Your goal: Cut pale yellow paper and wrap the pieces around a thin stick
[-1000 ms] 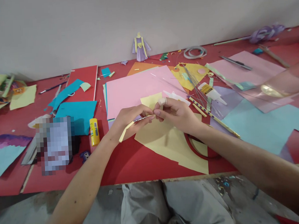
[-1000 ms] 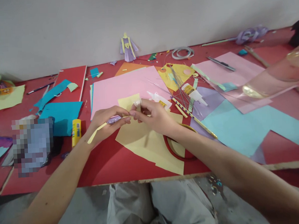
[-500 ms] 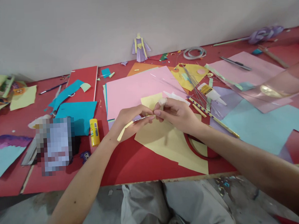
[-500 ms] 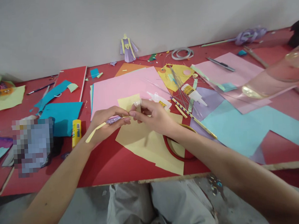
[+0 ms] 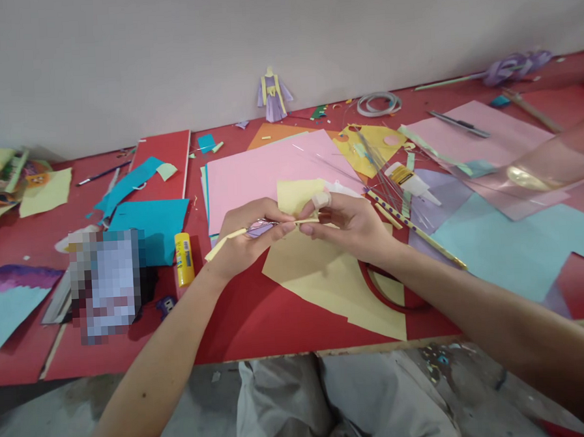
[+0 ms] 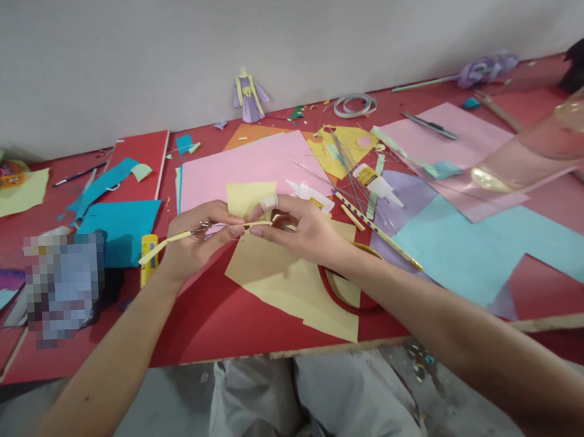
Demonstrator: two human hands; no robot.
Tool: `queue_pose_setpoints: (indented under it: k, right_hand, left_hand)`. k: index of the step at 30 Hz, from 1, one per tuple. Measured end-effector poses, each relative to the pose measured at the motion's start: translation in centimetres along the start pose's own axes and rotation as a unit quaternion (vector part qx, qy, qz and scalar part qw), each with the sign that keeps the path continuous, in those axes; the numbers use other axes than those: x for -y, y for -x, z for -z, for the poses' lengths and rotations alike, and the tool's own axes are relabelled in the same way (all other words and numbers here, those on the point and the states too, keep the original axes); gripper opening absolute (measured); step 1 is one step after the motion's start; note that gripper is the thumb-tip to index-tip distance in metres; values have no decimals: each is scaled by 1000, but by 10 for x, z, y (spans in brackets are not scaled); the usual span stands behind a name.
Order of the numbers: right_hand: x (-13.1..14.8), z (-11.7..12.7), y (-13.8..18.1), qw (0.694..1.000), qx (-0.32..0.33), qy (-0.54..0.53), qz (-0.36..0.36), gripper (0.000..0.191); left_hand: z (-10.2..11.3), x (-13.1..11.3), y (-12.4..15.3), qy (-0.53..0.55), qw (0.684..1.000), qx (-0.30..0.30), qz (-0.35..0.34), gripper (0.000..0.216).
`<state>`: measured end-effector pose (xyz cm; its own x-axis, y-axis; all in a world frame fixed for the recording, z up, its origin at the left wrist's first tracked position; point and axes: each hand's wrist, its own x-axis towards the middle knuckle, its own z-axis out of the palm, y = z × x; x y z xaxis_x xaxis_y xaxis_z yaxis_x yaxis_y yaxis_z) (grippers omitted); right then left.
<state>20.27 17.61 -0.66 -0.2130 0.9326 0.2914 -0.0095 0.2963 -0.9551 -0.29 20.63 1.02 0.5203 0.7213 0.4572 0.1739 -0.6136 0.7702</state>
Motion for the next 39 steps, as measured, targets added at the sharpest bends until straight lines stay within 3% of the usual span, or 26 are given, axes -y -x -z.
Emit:
queue_pose_setpoints:
  k: [10,19,30,39]
  right_hand:
    - [2,0,-1,999,0,25,19,14]
    - [-2,0,-2,999,-16,44,20,21]
    - [0,0,-2,999,-11,31,11,24]
    - [0,1,0,998,-13,42,38,11]
  left_hand:
    - [-2,-3,-4,-49,995,-25,-80,2]
    - [-3,-3,-3,-95,988,-53,-113,4]
    - [-3,-3,-4,-33,998,-49,-35,7]
    - [-3,-4,-2,-6,999,-48,21,13]
